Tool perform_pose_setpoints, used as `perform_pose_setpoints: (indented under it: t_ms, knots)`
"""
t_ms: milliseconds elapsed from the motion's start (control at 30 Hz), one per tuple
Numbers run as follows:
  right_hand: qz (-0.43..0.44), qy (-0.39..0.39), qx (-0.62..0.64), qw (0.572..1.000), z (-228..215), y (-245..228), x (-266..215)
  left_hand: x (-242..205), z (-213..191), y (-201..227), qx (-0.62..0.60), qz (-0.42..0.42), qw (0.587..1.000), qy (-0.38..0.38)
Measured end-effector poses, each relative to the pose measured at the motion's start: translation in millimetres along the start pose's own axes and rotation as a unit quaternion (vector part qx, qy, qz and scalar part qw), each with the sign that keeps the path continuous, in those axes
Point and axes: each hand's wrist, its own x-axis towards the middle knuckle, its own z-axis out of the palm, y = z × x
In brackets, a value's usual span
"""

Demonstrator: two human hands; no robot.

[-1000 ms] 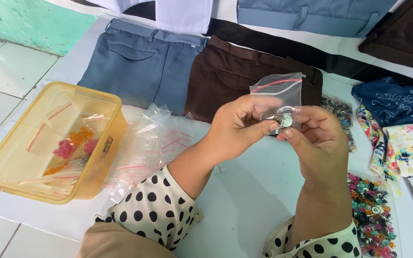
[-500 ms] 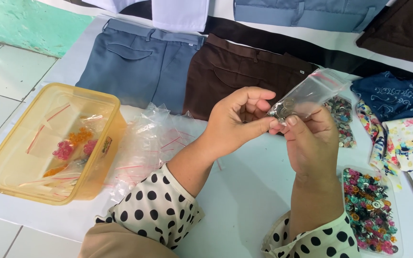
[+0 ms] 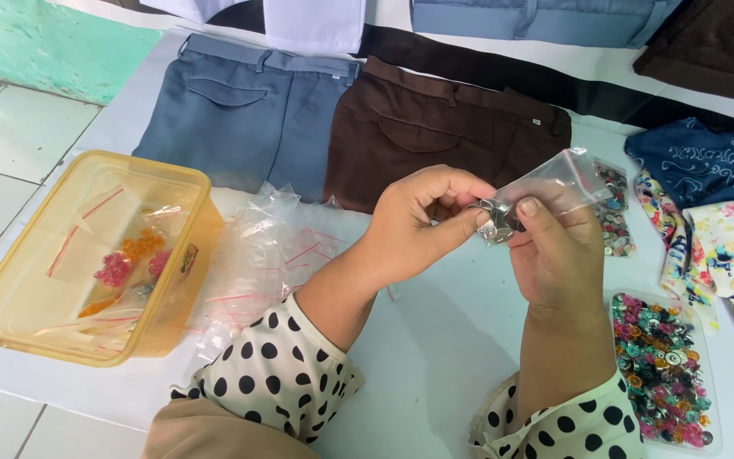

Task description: Sorting small colorful buttons and placing them into small plastic zip-lock bags on a white workspace.

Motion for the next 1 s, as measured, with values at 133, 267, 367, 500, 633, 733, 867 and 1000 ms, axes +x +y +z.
perform_pose_setpoints:
  t_ms: [133,267,367,500,633,733,867,1000]
  knots:
    - [-0.018,0.005,-0.049,0.999,5.2,-2.8,-0.6,-0.9,-0.8,-11.8,0.003,-0.010,1.000,0.001]
    - [-0.025,0.003,-0.041,0.999,4.8,-0.6,-0.7,-1.4,1.8,-7.6,0.007,-0.027,1.000,-0.013]
    - [-0.007,-0.007,-0.005,1.000,2.4,-2.1,0.7,-0.1,5.7,-9.1,0.002,-0.023,1.000,0.006]
    - [-0.009,-0.023,0.000,1.000,5.9,-7.0,5.7,1.6,5.2,-10.7,-0.015,-0.018,1.000,0.015]
    - [-0.017,-0.024,-0.020,0.999,3.1,-6.0,4.2,0.4,8.5,-5.2,0.015,0.001,0.999,0.036]
    - [-0.024,-0.020,-0.093,0.995,7.4,-12.5,1.6,1.7,1.8,-7.6,0.004,0.029,0.999,0.029]
    - [-0.038,-0.016,-0.121,0.992,7.9,-12.2,0.3,1.3,-1.0,-13.5,-0.012,0.020,0.999,0.042]
    - [-0.052,-0.010,-0.133,0.990,6.5,-14.5,-0.6,3.0,-3.0,-9.4,-0.024,0.014,0.999,0.040]
